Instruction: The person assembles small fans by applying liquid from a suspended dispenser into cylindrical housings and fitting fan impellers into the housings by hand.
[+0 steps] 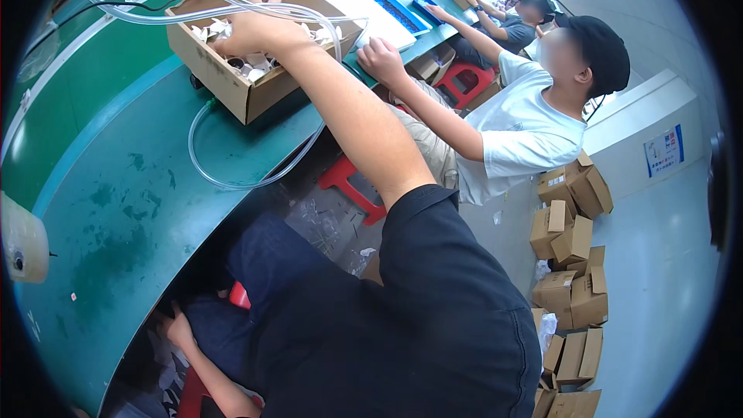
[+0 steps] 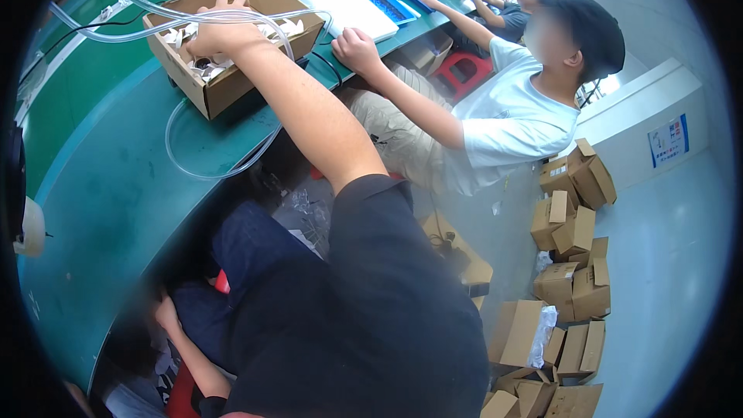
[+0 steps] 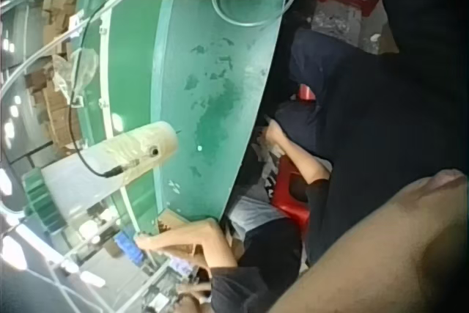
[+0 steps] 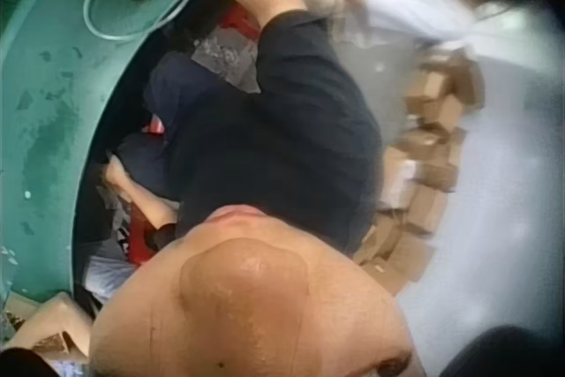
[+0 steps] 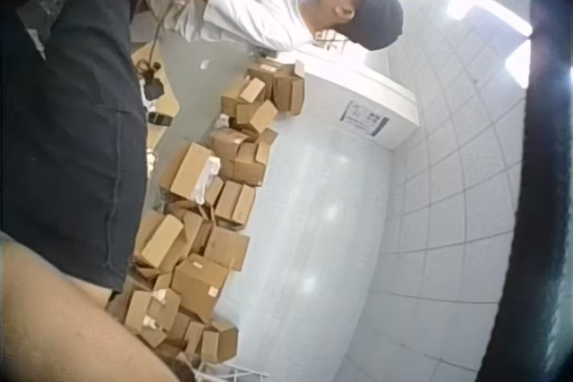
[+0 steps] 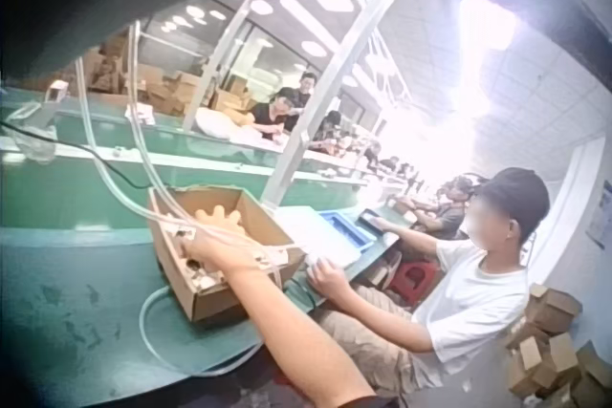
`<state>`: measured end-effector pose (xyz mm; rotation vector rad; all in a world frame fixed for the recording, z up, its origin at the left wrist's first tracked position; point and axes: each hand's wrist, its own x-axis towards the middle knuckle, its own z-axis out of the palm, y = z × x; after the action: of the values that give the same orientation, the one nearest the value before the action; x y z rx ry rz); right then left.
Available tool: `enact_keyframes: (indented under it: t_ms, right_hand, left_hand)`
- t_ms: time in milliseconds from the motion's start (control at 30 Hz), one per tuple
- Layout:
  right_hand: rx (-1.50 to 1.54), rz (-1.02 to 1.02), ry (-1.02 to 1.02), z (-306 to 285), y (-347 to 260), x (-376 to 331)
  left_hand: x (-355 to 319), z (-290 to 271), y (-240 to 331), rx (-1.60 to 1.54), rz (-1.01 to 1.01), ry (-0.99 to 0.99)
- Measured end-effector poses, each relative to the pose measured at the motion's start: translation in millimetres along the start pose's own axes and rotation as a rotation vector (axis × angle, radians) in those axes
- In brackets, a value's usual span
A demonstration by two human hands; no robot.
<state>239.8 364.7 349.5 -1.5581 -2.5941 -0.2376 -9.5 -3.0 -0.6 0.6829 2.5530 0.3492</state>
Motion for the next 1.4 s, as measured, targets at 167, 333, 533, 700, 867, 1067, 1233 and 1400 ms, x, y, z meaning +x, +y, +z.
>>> enact_keyframes:
  t_ms: [167,333,533,700,867,1067,1233,1400]
  right_hand:
    - [0.064,0.055,-0.012,-1,0,1]
    - [0.081,0.009,0.003,2,4,4]
    - [0.161,0.026,-0.033,-9,-3,-4]
    - [0.246,0.012,0.089,-3,-4,-2]
    - [0.362,0.018,0.265,2,-1,-3]
    - [0.373,0.017,0.305,0,-2,-4]
    - [0.413,-0.022,0.294,4,-1,-3]
    - [0.027,-0.037,0.297,4,-4,-5]
  left_hand:
    - [6,6,-11,-0.003,0.027,-0.011]
    - [2,3,-7,0.013,-0.016,-0.045]
    - [8,15,-22,-0.022,0.034,0.0]
    - [2,10,-13,-0.02,0.023,0.002]
    - [0,13,-16,-0.071,0.039,0.008]
    - [-4,14,-18,-0.058,0.027,0.018]
    - [-10,8,-11,-0.04,0.04,0.028]
    - [-14,5,-6,-0.046,0.043,0.052]
